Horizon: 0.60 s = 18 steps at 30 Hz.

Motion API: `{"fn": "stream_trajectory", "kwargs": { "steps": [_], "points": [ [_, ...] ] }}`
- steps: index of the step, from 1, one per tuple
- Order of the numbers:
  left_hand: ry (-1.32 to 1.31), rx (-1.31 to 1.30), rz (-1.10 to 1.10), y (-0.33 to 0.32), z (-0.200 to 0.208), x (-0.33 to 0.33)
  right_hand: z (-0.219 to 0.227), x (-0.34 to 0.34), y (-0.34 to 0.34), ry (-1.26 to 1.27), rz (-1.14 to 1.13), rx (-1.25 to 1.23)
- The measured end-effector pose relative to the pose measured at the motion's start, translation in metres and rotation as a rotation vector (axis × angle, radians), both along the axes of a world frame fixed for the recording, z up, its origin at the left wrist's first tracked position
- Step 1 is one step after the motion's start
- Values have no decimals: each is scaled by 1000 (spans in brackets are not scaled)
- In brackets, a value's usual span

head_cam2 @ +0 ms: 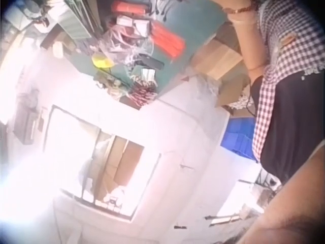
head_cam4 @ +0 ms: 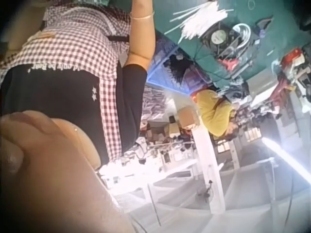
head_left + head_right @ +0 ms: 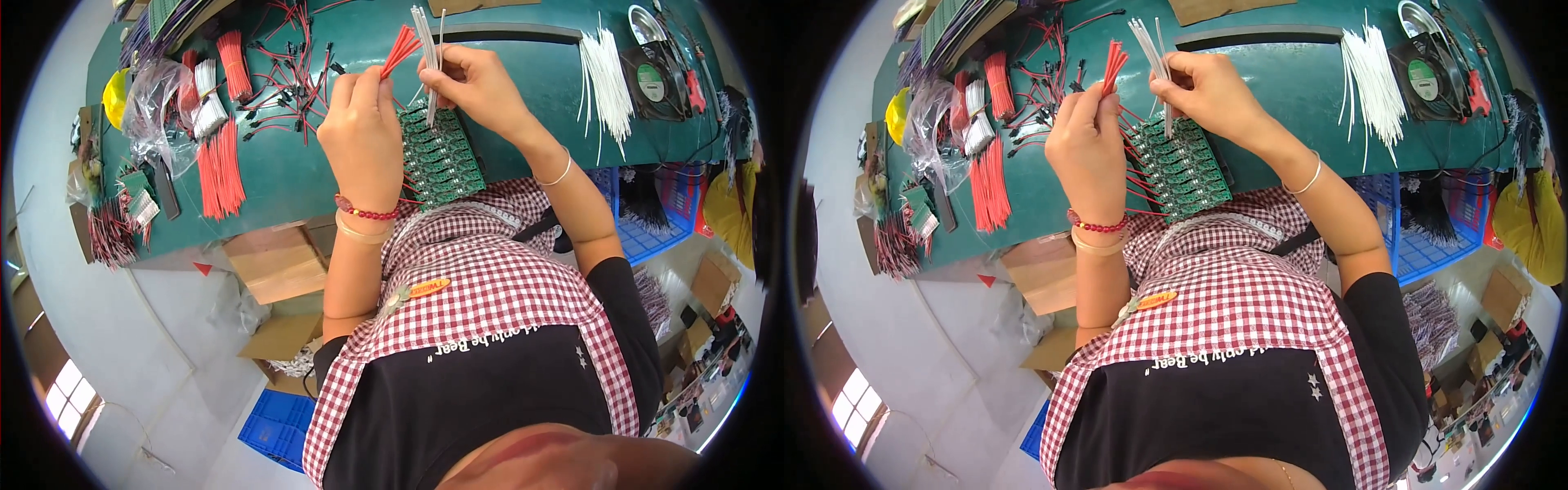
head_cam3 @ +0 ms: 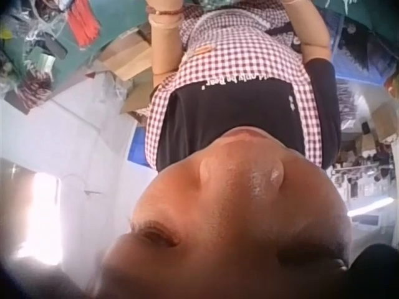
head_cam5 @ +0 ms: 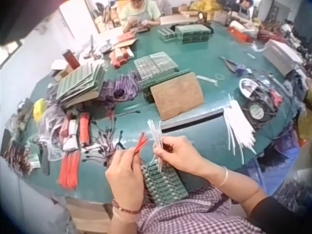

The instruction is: The person inserts red and white wires into circuit boards by hand, then attaches black wire connectors onto the ends of the wires.

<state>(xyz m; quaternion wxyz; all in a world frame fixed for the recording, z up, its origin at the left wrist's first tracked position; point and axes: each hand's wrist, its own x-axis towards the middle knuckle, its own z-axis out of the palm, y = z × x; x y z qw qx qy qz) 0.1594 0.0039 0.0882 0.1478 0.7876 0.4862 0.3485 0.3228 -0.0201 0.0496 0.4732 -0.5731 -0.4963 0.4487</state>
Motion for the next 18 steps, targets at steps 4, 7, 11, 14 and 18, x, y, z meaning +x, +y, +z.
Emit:
{"fn": "stream_trajectory", "kwargs": {
  "steps": [4,7,11,14,18],
  "points": [
    [2,0,16,3,-3,2,-3,0,3,-80,-19,21],
    [2,6,7,5,-5,3,-5,-2,5,-128,-17,31],
    [12,6,3,6,-9,3,-5,-2,7,-217,-4,108],
    [54,4,-13,7,-11,2,-1,-4,7,-271,1,133],
    [66,29,-8,6,-11,2,4,-5,6,-312,20,128]
  ]
}}
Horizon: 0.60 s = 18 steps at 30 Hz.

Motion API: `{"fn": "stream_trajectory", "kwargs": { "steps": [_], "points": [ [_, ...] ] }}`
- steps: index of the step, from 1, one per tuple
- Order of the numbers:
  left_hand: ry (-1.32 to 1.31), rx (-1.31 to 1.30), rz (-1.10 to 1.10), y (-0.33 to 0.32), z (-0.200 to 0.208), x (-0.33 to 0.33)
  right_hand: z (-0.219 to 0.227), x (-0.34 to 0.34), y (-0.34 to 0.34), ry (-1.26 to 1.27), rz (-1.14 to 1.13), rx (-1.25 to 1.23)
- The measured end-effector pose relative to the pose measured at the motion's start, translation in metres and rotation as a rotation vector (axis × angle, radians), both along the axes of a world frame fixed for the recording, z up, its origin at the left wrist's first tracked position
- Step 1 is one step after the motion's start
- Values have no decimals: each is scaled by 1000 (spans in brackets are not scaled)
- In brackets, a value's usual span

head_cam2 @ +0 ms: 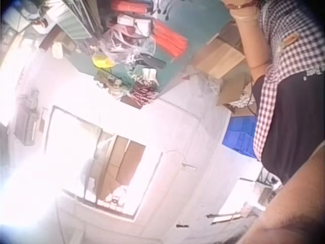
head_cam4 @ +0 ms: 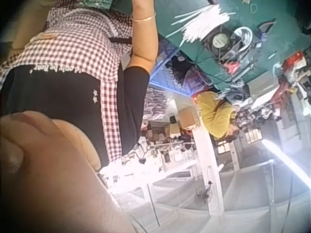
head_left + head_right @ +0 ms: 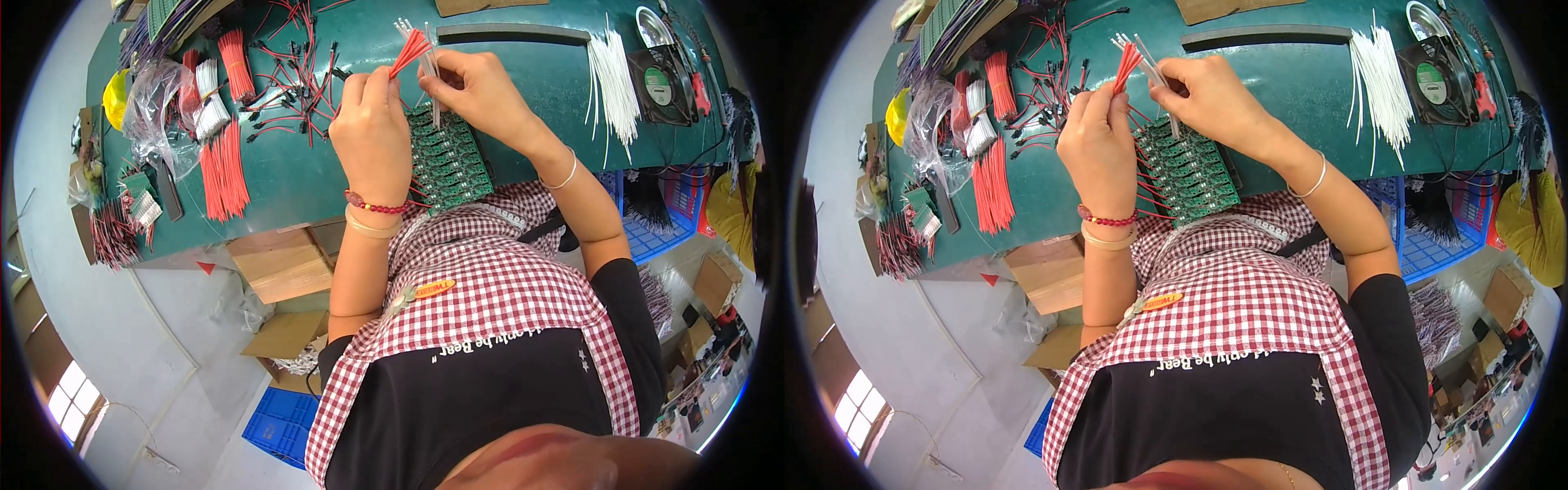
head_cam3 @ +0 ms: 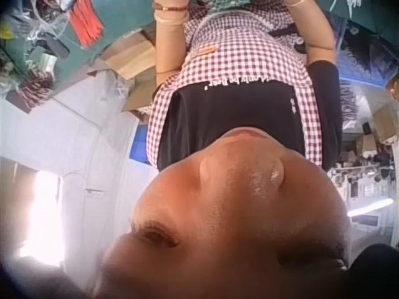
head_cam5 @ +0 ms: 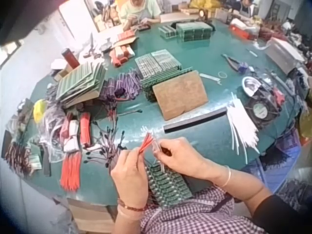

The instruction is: The person inserts red and white wires into circuit boards by hand, then attaches black wire connectors onto the ends of the wires.

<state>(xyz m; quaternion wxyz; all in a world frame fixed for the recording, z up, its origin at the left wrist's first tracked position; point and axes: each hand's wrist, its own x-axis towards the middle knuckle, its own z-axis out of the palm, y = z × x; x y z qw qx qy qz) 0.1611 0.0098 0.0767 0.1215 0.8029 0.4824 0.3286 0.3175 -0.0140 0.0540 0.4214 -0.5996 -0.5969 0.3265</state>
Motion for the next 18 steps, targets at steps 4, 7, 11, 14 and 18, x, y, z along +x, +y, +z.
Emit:
{"fn": "stream_trajectory", "kwargs": {
  "steps": [4,7,11,14,18],
  "points": [
    [14,4,6,0,-1,1,-1,-2,1,52,13,-27],
    [9,7,-1,1,-1,1,3,-4,3,95,22,-99],
    [11,0,1,0,0,0,2,-3,5,132,24,-135],
    [-2,-2,-6,1,0,1,4,-5,6,158,21,-159],
    [18,-6,-8,1,1,0,4,-3,7,152,35,-180]
  ]
}}
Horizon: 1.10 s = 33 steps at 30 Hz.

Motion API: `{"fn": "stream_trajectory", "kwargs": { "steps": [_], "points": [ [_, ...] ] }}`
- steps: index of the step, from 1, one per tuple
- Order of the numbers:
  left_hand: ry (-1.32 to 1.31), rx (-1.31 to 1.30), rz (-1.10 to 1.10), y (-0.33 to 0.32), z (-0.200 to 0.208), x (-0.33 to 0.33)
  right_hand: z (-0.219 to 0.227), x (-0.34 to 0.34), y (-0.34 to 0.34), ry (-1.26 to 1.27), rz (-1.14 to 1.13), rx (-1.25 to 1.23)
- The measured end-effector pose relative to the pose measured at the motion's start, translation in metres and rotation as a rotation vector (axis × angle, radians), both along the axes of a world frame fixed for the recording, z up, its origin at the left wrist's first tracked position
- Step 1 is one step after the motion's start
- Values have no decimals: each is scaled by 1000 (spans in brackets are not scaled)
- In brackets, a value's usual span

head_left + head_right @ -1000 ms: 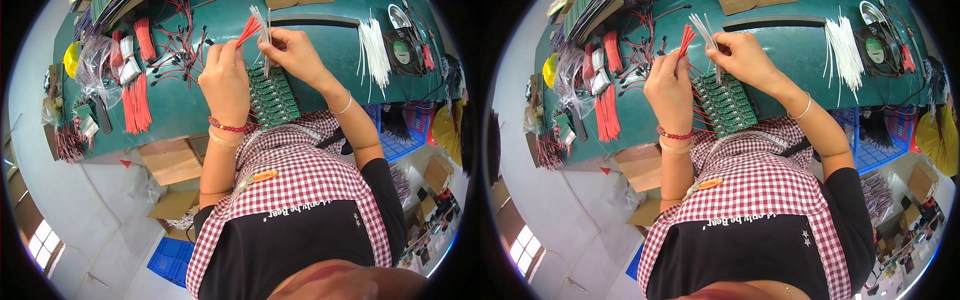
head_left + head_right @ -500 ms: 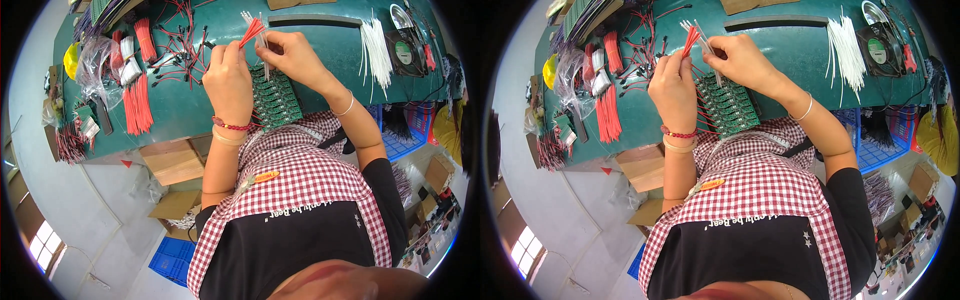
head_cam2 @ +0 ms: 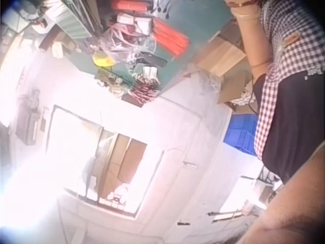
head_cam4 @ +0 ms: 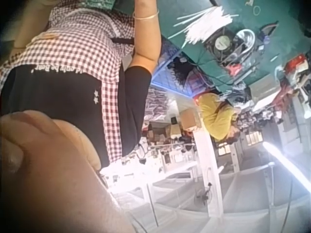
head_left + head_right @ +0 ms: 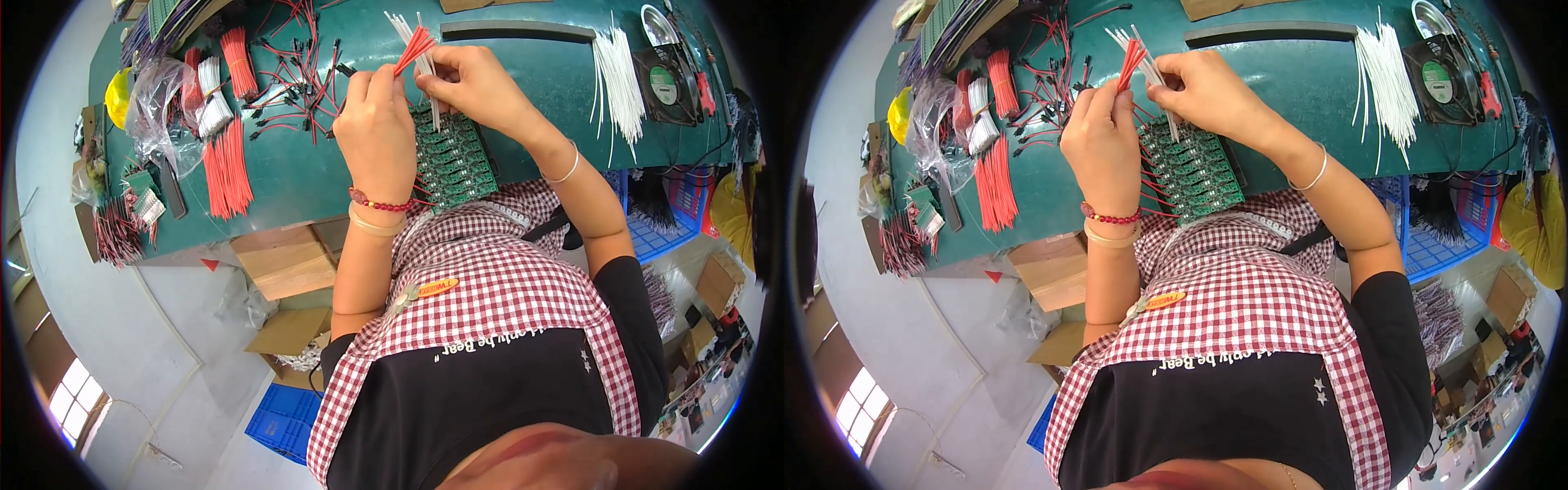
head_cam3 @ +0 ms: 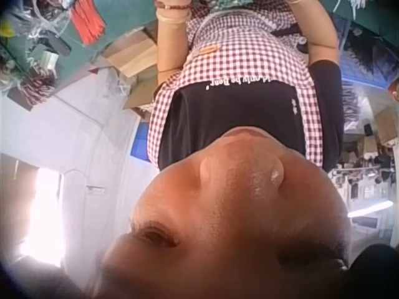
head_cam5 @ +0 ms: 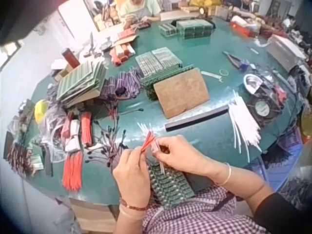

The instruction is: The person inserts red and white wires into circuit boards by hand, then attaches black wire connectors onto the ends of the wires.

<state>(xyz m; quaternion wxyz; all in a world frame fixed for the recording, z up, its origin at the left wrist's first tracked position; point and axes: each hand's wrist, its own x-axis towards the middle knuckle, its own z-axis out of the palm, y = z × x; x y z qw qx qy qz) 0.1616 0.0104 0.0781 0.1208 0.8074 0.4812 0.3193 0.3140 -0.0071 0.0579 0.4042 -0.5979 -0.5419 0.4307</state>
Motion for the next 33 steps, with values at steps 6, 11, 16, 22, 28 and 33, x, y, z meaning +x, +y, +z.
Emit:
{"fn": "stream_trajectory", "kwargs": {
  "steps": [6,11,16,22,28,33],
  "points": [
    [-1,-37,-17,0,0,-1,-1,0,2,-30,84,-144],
    [-15,-97,-13,1,1,-2,7,7,-2,-69,39,-191],
    [-279,-239,-43,-1,12,-5,17,21,-13,62,-15,-221],
    [-417,-184,-60,-6,24,-1,24,8,9,-59,71,-151],
    [-403,-160,-11,-9,28,-4,28,6,44,-296,180,-122],
    [-271,-111,-4,-12,15,-4,53,17,56,-287,47,-136]
  ]
}}
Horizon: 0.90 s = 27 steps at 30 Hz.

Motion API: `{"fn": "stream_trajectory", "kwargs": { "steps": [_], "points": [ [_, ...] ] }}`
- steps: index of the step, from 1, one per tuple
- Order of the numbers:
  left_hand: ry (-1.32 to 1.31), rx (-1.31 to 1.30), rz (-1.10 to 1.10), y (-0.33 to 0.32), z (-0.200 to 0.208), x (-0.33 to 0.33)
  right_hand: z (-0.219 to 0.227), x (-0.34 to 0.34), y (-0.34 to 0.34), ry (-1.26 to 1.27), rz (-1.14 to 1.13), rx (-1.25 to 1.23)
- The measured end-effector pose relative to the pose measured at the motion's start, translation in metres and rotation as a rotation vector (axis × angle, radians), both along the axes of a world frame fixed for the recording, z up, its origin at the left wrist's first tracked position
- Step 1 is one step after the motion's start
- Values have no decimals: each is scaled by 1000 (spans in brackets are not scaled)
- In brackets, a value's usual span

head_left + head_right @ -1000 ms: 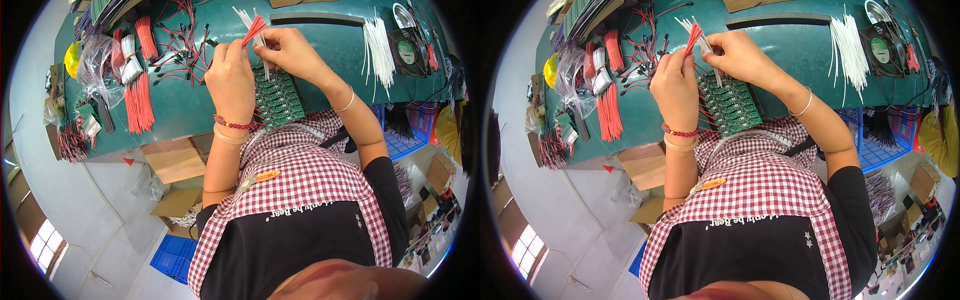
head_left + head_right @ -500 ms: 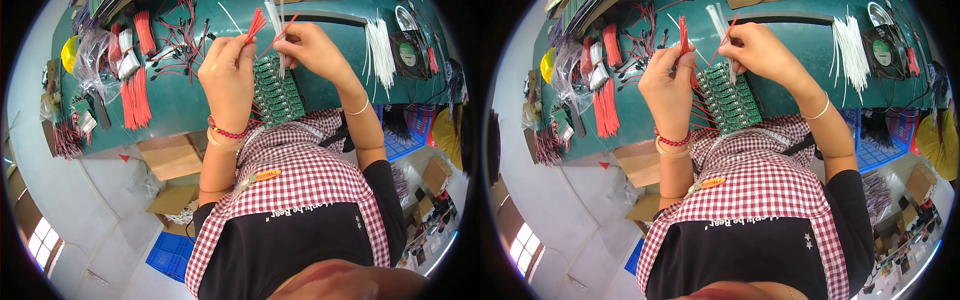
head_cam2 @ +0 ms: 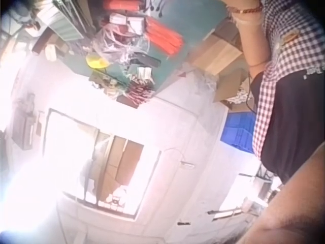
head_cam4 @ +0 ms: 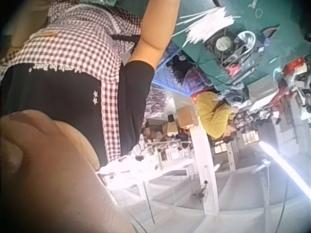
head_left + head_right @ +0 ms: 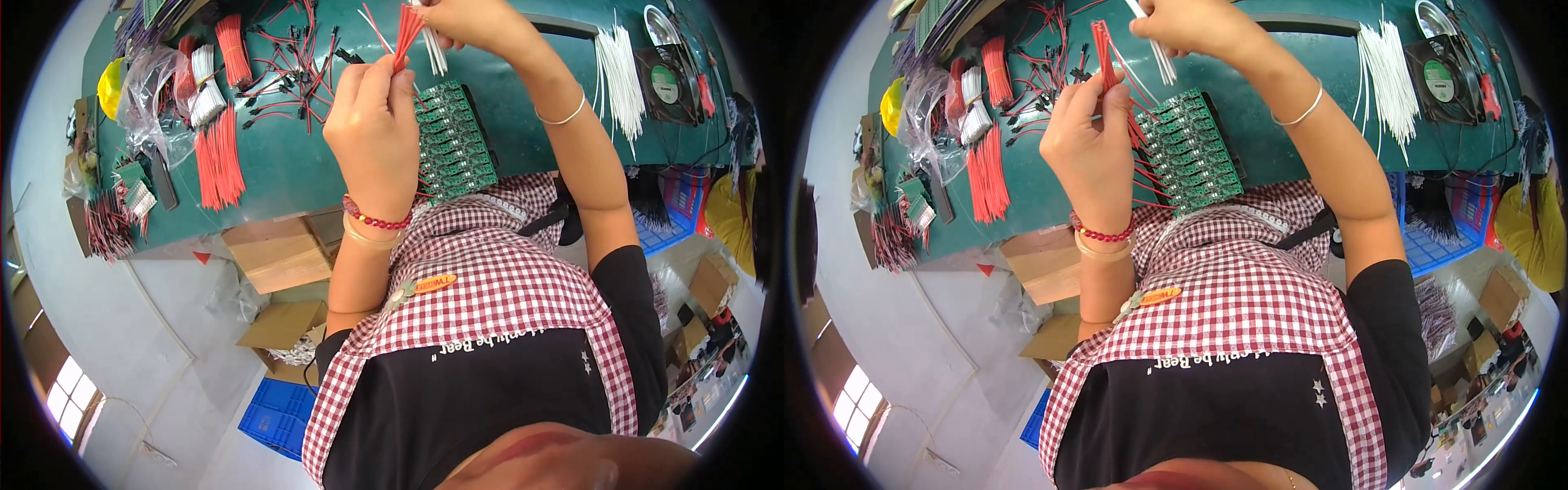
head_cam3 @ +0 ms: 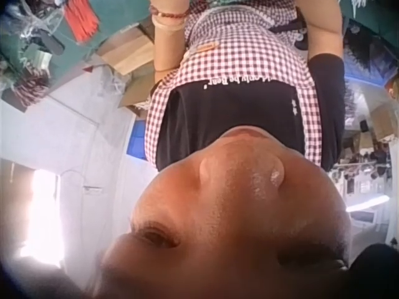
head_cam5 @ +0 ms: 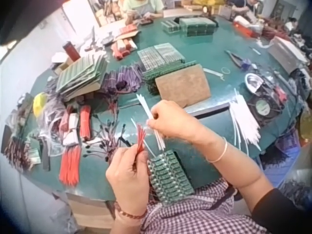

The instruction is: The person inserts red and white wires into circuit boards by hand, then attaches black wire connectors onto the ends of the wires.

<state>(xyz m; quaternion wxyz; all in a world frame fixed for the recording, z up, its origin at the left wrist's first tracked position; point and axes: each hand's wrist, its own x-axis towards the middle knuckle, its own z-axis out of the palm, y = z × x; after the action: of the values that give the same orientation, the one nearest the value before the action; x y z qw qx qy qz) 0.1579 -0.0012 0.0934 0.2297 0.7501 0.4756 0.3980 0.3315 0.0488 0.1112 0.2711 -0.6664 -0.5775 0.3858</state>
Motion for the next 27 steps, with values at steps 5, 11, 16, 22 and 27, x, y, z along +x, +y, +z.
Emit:
{"fn": "stream_trajectory", "kwargs": {
  "steps": [5,11,16,22,27],
  "points": [
    [126,36,11,-1,-6,0,-17,10,-25,377,-75,-2],
    [211,38,5,3,-11,1,-42,-8,-70,430,-56,74],
    [217,42,8,3,-16,1,-50,-11,-76,364,-118,95],
    [235,30,0,2,-16,0,-57,-9,-75,325,-57,164],
    [226,34,8,1,-17,0,-51,-13,-76,428,-103,121]
  ]
}}
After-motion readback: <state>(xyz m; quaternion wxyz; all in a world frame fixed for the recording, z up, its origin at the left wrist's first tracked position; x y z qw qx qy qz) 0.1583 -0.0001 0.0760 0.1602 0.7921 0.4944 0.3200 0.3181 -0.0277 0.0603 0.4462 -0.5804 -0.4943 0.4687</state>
